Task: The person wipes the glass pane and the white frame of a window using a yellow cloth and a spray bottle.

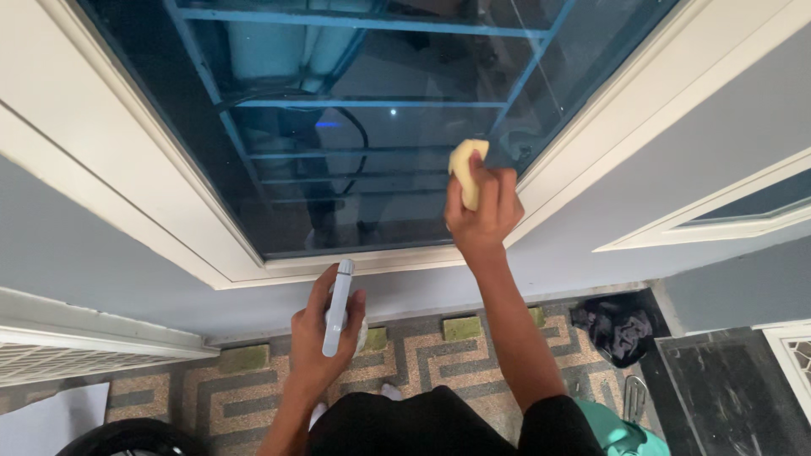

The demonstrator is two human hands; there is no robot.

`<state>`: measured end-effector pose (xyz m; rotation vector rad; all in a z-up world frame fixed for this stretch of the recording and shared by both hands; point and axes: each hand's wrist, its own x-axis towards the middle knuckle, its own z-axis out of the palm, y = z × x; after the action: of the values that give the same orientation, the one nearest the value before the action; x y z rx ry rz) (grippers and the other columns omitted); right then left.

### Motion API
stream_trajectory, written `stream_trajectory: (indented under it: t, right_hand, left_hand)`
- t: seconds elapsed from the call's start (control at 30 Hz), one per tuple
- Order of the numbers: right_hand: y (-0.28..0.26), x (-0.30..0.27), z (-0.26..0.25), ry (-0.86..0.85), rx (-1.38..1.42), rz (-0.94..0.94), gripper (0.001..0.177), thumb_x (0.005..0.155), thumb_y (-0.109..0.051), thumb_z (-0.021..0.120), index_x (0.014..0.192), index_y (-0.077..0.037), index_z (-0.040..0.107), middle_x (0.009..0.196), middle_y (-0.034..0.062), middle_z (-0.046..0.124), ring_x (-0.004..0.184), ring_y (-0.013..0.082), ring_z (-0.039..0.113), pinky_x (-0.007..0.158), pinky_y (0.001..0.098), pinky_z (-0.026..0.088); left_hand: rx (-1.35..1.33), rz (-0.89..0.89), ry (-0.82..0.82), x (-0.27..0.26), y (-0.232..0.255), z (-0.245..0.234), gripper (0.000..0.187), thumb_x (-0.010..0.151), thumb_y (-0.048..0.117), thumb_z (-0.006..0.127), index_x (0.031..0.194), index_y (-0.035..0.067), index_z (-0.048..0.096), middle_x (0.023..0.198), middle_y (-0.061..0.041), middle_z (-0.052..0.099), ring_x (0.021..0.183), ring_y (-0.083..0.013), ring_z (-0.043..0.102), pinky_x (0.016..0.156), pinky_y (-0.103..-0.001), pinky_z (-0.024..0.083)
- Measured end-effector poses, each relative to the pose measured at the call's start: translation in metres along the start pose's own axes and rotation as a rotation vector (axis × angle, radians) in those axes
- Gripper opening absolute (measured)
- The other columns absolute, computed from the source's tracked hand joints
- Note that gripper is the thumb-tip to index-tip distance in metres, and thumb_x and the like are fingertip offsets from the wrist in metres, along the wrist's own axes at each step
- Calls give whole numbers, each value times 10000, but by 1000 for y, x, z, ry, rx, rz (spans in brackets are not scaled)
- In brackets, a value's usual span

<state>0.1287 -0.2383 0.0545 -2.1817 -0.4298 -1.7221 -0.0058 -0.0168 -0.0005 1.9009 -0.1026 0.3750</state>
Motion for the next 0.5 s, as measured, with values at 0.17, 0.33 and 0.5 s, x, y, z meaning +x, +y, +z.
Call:
stream_trajectory:
  t: [0.17,0.33,0.5]
  right_hand:
    - [41,-7,-24,-20,-56,87,330,891,-6,809,1189,11,667,946,121,587,727,264,649,587,373,515]
    - [49,-8,-25,19,-19,159,267,964,3,772,1202,23,651,956,109,596,782,258,660,612,372,532]
    - [32,-9,-10,73,126,246,250,994,0,738,1208,17,611,1014,133,611,856,262,690,687,386,552]
  left_hand:
    - [-69,-9,-42,-3,7,23,484,935,179,682,1375,46,531,641,-41,719,551,-122,723,471,-283,541]
    - [-23,-52,-36,-11,15,40,451,932,182,691,1349,64,564,617,-41,712,528,-117,718,453,-282,534]
    - [-43,-66,25,-23,17,48,470,929,172,686,1364,55,555,648,-39,729,535,-116,717,453,-279,534]
